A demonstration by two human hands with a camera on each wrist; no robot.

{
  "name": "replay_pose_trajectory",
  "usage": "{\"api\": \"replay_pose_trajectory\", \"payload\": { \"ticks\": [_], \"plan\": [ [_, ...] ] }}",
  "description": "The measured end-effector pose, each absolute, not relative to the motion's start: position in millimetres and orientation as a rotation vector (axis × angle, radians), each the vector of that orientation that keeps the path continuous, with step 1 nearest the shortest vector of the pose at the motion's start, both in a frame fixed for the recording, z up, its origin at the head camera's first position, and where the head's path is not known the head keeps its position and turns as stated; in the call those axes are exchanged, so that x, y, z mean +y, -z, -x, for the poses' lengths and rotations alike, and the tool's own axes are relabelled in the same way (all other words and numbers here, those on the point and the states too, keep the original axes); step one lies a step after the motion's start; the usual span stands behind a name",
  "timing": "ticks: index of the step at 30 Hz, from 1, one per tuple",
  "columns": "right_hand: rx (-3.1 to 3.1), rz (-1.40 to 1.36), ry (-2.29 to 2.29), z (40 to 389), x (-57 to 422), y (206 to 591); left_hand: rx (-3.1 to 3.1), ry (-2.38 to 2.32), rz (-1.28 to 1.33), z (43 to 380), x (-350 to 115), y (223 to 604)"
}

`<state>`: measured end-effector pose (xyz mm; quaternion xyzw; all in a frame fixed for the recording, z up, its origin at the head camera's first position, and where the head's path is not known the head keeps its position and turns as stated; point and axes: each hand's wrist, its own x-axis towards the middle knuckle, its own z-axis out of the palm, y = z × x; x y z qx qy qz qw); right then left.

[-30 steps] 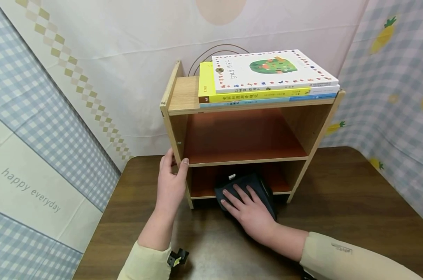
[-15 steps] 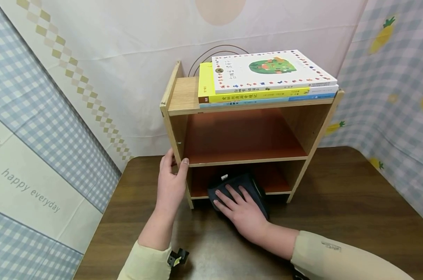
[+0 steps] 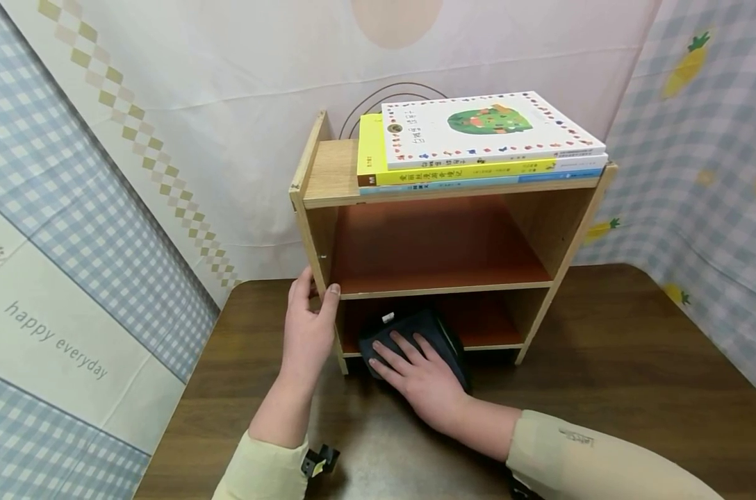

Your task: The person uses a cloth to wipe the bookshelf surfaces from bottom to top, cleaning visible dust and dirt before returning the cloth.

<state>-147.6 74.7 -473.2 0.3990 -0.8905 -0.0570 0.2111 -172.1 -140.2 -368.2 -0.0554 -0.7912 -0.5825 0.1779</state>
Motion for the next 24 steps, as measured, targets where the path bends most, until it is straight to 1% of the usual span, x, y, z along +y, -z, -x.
{"api": "replay_pose_trajectory", "payload": {
  "ticks": [24],
  "plan": [
    [-2.464, -1.143, 0.152, 153.9, 47.1, 472.9, -2.232, 1.639, 0.158, 170.4, -139.2, 365.9]
  ]
}}
